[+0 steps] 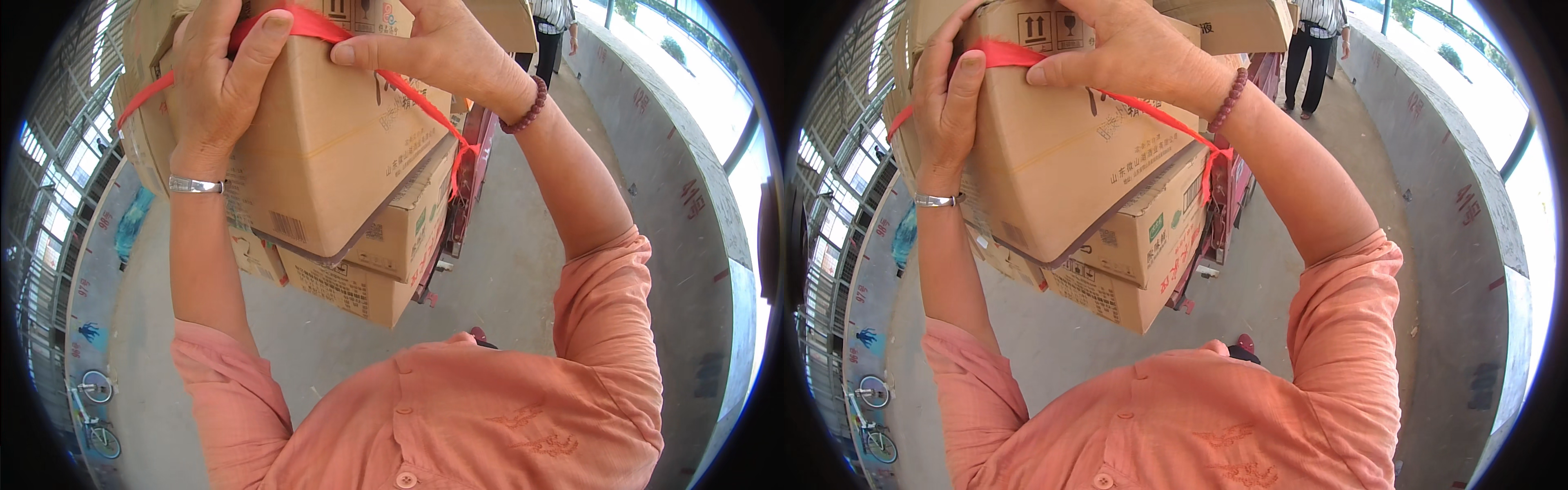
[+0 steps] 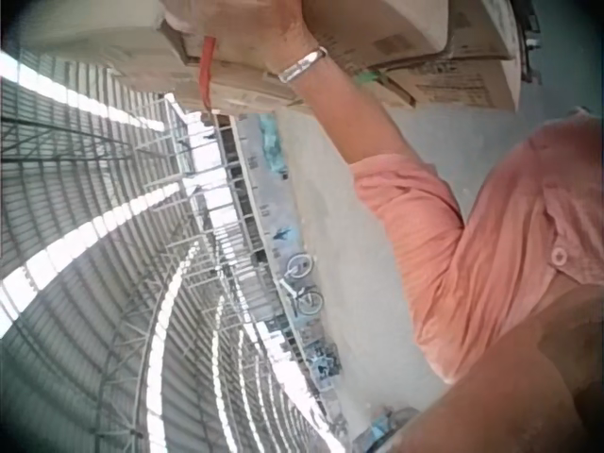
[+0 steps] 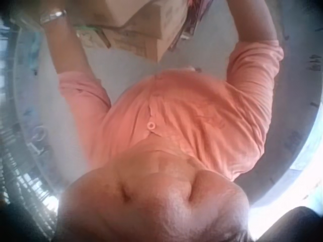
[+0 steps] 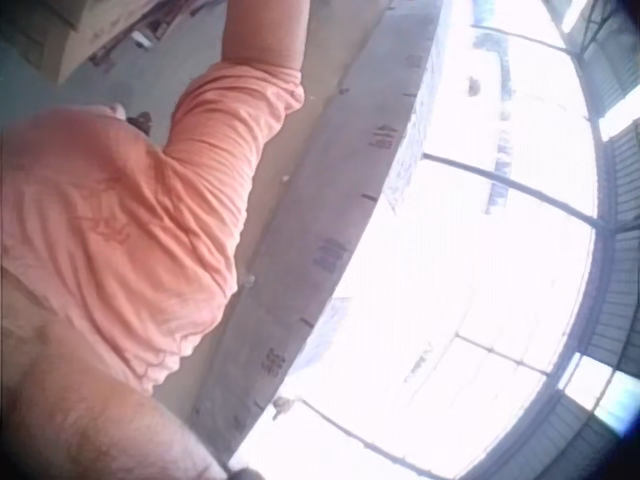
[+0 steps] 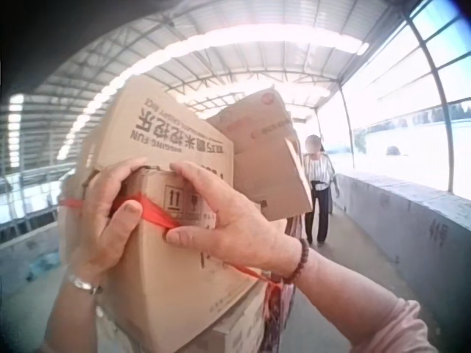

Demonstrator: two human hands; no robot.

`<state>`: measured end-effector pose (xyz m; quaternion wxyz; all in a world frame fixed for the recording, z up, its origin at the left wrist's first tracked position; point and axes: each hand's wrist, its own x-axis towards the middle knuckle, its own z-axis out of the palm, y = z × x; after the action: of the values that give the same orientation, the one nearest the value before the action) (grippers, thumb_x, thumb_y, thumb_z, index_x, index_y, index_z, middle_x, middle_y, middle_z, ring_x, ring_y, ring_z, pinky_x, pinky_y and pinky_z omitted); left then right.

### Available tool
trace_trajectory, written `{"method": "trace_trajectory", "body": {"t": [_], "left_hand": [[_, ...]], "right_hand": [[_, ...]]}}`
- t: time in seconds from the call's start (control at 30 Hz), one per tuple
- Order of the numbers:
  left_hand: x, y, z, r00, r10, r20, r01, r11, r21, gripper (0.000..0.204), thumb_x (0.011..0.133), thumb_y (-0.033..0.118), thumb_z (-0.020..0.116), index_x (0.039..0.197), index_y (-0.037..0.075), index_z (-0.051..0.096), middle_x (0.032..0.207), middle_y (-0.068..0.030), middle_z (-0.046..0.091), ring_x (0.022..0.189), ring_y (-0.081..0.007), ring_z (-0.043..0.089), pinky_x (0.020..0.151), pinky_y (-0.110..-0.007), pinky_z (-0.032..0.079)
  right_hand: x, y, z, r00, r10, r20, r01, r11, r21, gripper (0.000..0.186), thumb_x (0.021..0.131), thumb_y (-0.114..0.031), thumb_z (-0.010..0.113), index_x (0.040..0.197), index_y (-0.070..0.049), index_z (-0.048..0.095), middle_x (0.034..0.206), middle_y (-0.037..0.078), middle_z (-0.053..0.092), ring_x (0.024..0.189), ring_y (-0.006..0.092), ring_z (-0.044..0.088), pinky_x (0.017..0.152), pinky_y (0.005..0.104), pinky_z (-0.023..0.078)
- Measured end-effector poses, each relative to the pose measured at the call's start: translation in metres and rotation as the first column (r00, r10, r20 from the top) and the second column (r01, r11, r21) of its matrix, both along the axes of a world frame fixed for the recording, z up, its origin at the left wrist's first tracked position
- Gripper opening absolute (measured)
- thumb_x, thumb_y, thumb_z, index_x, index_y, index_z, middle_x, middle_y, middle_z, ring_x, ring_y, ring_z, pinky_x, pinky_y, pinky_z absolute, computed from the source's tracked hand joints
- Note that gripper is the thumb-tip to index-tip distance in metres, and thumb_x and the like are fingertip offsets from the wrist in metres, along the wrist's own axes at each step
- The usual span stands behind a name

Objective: The person secures a stack of cardboard boxes on a small red flatbed truck using a red strap and a length of white string, working with other people to pull the strap tight and tie it to the truck frame.

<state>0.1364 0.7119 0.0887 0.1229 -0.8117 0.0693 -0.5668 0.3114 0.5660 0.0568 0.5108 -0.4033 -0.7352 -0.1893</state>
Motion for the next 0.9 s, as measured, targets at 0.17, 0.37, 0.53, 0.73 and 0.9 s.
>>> {"method": "trace_trajectory", "body": {"t": [0.17, 0.37, 0.53, 0.73, 0.9], "left_hand": [[-0.002, -0.012, -0.003, 0.994, -0.107, -0.028, 0.106, 0.994, -0.034, 0.052, 0.094, 0.045, 0.049, 0.128, 0.006, 0.056, 0.126, -0.0133, 0.057, 0.118, -0.0286, 0.051, 0.103, -0.038, 0.035], [0.004, -0.006, 0.001, 0.989, -0.147, 0.020, 0.146, 0.989, 0.039, 0.045, 0.099, 0.035, 0.046, 0.130, 0.004, 0.056, 0.130, -0.0130, 0.057, 0.120, -0.0269, 0.051, 0.104, -0.036, 0.036], [0.002, -0.006, -0.001, 0.983, -0.152, 0.106, 0.146, 0.987, 0.065, 0.041, 0.094, 0.037, 0.056, 0.121, 0.007, 0.059, 0.120, -0.0106, 0.062, 0.107, -0.0282, 0.058, 0.093, -0.037, 0.041], [0.003, -0.010, -0.001, 0.980, -0.172, 0.098, 0.172, 0.985, 0.007, 0.041, 0.094, 0.037, 0.056, 0.119, 0.004, 0.060, 0.117, -0.0125, 0.063, 0.109, -0.0295, 0.057, 0.093, -0.039, 0.042], [-0.004, -0.014, 0.001, 0.977, -0.210, 0.023, 0.211, 0.977, -0.034, 0.054, 0.088, 0.047, 0.062, 0.120, 0.004, 0.059, 0.119, -0.0135, 0.061, 0.110, -0.0317, 0.056, 0.095, -0.039, 0.042]], "right_hand": [[-0.005, -0.021, -0.011, 0.988, -0.144, -0.055, 0.146, 0.989, 0.033, 0.065, 0.081, -0.023, 0.074, 0.134, -0.003, 0.044, 0.129, 0.015, 0.052, 0.126, 0.0279, 0.046, 0.106, 0.0363, 0.035], [0.003, -0.040, -0.035, 0.954, -0.298, 0.037, 0.297, 0.955, 0.014, 0.063, 0.079, -0.028, 0.074, 0.131, -0.003, 0.047, 0.131, 0.018, 0.049, 0.123, 0.0347, 0.047, 0.102, 0.0412, 0.039], [-0.004, -0.032, -0.047, 0.938, -0.336, 0.082, 0.339, 0.941, -0.022, 0.068, 0.075, -0.025, 0.077, 0.131, -0.003, 0.045, 0.133, 0.018, 0.045, 0.122, 0.0384, 0.045, 0.101, 0.0438, 0.039], [-0.012, -0.009, -0.037, 0.870, -0.456, 0.188, 0.379, 0.862, 0.336, 0.064, 0.073, -0.009, 0.071, 0.130, -0.002, 0.045, 0.134, 0.020, 0.046, 0.122, 0.0385, 0.046, 0.100, 0.0464, 0.040], [-0.022, 0.014, -0.025, 0.843, -0.514, 0.159, 0.377, 0.775, 0.507, 0.065, 0.071, 0.000, 0.067, 0.131, 0.004, 0.042, 0.133, 0.023, 0.047, 0.119, 0.0398, 0.049, 0.101, 0.0466, 0.041]]}}
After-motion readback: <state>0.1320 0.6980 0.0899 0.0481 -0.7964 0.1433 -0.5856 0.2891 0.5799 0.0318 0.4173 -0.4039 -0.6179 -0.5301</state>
